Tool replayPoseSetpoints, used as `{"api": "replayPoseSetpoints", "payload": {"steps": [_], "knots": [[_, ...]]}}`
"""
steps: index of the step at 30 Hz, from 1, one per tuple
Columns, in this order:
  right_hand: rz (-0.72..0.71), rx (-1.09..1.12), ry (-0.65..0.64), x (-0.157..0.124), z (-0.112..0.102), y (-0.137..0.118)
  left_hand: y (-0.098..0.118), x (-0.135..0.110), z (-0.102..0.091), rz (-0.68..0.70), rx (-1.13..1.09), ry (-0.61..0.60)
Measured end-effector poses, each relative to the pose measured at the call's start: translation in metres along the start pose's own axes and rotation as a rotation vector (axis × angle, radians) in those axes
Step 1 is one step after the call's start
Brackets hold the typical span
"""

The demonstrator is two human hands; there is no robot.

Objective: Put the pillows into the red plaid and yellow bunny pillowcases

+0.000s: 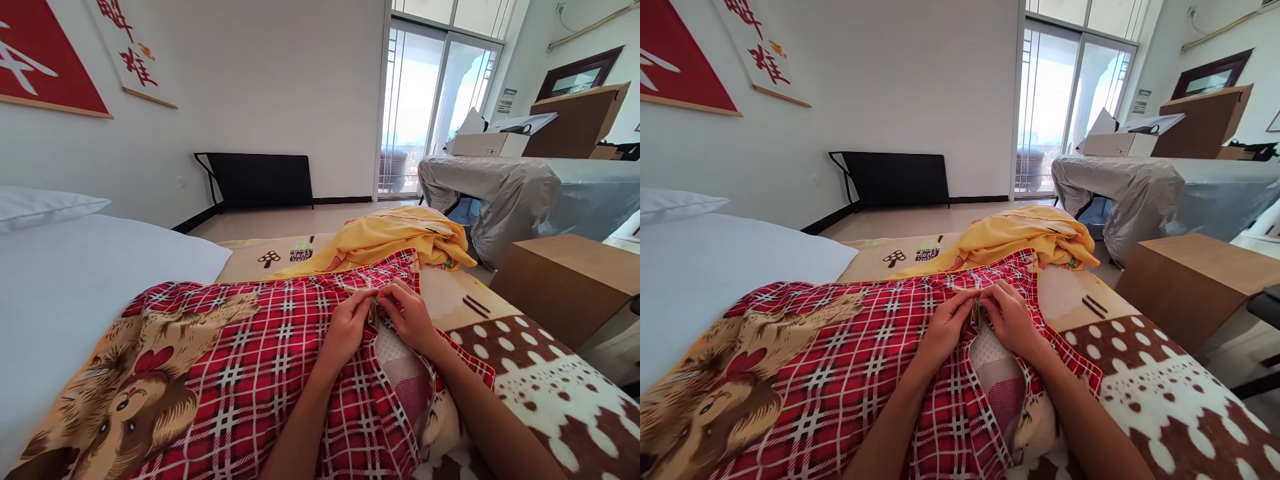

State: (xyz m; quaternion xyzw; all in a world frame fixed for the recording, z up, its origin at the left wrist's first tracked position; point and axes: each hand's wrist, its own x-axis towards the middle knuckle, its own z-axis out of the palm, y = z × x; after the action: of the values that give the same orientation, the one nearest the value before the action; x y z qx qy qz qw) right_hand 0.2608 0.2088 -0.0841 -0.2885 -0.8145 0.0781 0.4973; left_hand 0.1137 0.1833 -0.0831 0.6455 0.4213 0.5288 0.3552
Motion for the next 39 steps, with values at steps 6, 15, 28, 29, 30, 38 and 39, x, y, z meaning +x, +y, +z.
{"api": "replayPoseSetpoints", "payload": {"steps": [6, 15, 28, 29, 30, 38, 39], "knots": [[0.000, -0.004, -0.016, 0.000, -0.001, -0.003, 0.003, -0.001, -0.001, 0.055, 0.063, -0.077], [0.024, -0.011, -0.145, -0.002, 0.001, -0.003, -0.008, 0.001, 0.002, -0.058, -0.026, 0.093], [0.037, 0.068, -0.221, 0.001, -0.013, -0.023, -0.004, 0.000, -0.005, -0.036, -0.021, 0.265], [0.036, 0.061, -0.205, 0.001, -0.013, -0.023, 0.001, -0.002, -0.005, -0.029, 0.025, 0.245], [0.036, 0.052, -0.184, 0.001, -0.014, -0.023, 0.008, -0.006, -0.006, -0.023, 0.097, 0.220], [0.002, 0.018, -0.004, 0.001, -0.030, -0.033, 0.056, -0.034, -0.007, 0.046, 0.281, -0.039], [-0.009, 0.016, -0.005, 0.000, -0.030, -0.035, 0.057, -0.035, -0.006, 0.049, 0.249, -0.028]]}}
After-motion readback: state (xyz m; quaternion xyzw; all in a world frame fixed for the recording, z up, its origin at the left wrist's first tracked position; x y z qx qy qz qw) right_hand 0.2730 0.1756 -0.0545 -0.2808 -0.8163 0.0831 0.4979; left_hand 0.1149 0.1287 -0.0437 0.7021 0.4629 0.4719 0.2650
